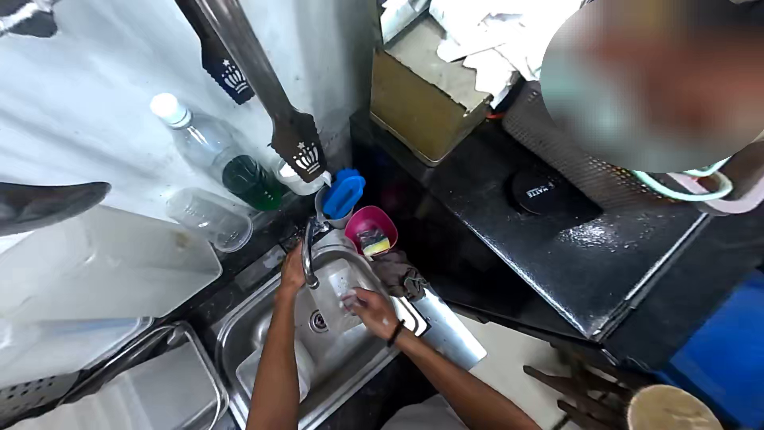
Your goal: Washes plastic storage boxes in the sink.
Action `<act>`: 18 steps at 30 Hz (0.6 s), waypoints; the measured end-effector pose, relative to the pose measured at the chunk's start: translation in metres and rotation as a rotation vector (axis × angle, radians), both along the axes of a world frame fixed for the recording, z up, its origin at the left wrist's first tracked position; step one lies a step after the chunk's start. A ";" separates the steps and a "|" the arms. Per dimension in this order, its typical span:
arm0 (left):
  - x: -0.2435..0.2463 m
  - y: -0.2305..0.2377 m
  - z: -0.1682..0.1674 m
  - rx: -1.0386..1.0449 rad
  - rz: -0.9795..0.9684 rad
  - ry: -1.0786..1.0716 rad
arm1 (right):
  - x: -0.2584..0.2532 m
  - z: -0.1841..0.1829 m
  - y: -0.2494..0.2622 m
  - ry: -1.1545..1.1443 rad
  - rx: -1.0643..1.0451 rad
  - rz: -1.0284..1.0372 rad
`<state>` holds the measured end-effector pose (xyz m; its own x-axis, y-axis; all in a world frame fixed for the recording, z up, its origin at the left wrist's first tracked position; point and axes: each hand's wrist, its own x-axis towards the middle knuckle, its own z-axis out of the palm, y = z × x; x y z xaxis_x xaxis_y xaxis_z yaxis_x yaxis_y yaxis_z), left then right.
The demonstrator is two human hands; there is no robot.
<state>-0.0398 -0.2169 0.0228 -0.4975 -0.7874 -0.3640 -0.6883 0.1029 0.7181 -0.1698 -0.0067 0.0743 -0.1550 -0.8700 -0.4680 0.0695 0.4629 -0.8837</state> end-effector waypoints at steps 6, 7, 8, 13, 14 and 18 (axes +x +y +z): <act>0.027 0.068 0.030 -0.202 0.436 0.230 | 0.002 0.063 -0.070 -0.097 0.307 0.141; 0.029 0.089 0.036 -0.182 0.515 0.292 | -0.001 0.091 -0.074 -0.077 0.313 0.172; 0.028 0.111 0.042 -0.102 0.584 0.365 | -0.003 0.110 -0.076 -0.093 0.316 0.176; 0.006 0.171 0.055 0.577 0.978 0.709 | 0.029 0.045 -0.085 -0.207 0.241 0.063; 0.002 0.168 0.048 0.661 1.037 0.764 | 0.031 0.047 -0.085 -0.133 0.245 0.114; -0.025 0.148 0.056 0.723 0.994 0.792 | 0.023 0.096 -0.050 0.216 0.064 0.304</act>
<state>-0.0646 -0.0690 0.0790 -0.1234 -0.6868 -0.7163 0.3322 -0.7088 0.6223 -0.1466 -0.0571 0.1707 0.0047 -0.8616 -0.5075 -0.2643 0.4884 -0.8316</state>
